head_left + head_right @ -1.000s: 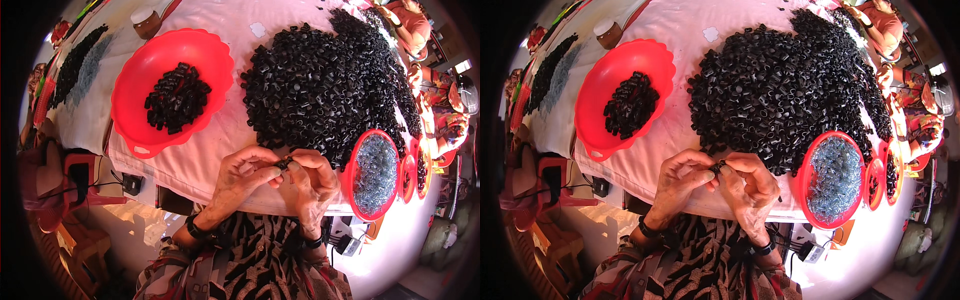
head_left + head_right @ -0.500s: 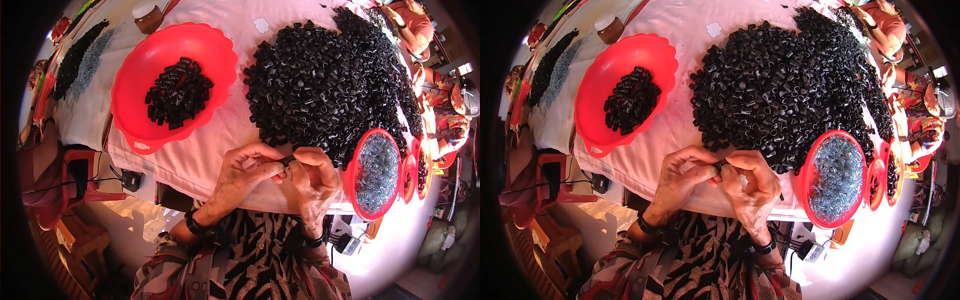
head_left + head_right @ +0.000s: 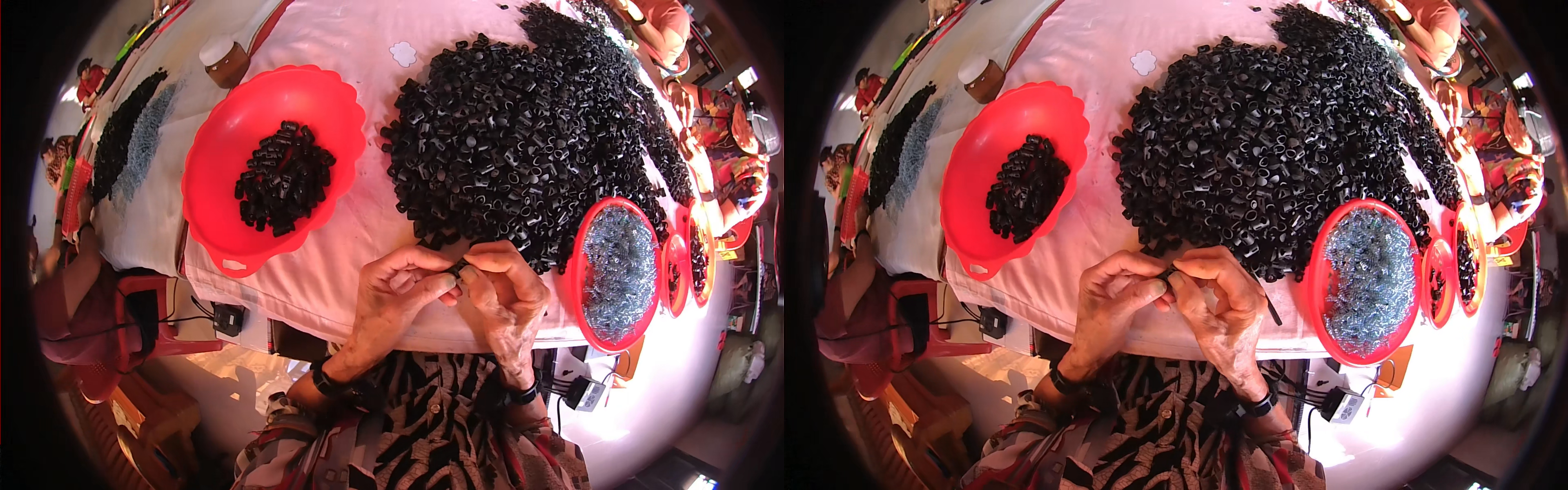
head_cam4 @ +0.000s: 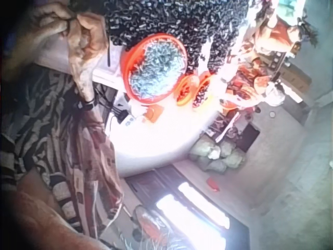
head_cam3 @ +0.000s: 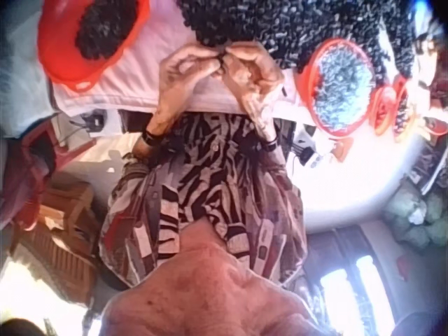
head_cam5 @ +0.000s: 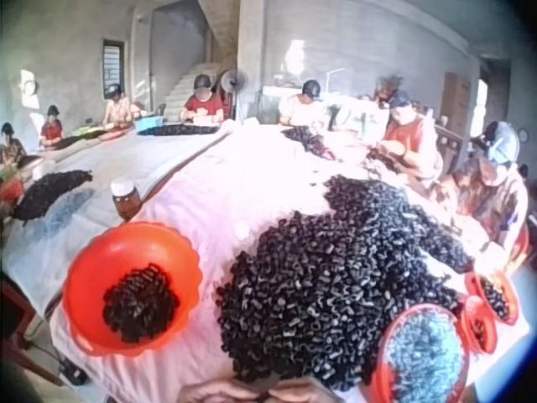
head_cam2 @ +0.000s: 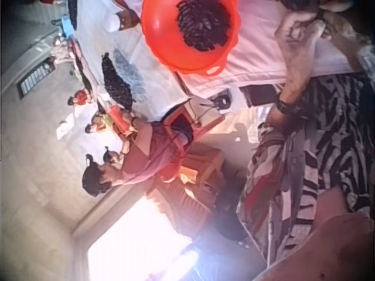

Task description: Sorting small black plastic shoe components and silver eyelets from a large pile into separate trays on a work table.

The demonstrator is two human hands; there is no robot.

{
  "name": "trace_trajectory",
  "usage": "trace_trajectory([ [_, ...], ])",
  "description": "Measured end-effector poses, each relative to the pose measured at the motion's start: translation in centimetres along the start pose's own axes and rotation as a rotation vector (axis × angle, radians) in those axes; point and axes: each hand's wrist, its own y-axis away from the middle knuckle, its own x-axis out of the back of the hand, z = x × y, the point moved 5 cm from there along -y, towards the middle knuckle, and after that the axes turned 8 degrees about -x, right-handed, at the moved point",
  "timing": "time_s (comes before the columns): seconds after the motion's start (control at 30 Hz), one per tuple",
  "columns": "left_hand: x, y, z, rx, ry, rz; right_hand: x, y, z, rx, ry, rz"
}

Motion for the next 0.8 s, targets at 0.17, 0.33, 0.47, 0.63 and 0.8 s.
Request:
trace_trajectory([
  [0.17,0.0,-0.1,0.0,-0.023,0.040,-0.020,-0.1,0.0,-0.7,0.084,0.115,-0.018],
  [0.33,0.2,0.0,0.4,0.016,-0.002,0.020,-0.6,0.2,-1.9,0.326,0.457,-0.033],
  [0.47,-0.3,0.0,0.6,0.098,-0.002,0.056,-1.0,0.2,-2.0,0.394,0.571,-0.068],
  [0.63,-0.3,0.0,0.8,0.105,0.008,0.055,-1.4,0.4,-1.4,0.459,0.638,-0.019],
  [0.8,-0.1,0.0,0.5,0.127,0.010,0.054,-1.4,0.7,-1.9,0.631,0.691,0.051],
])
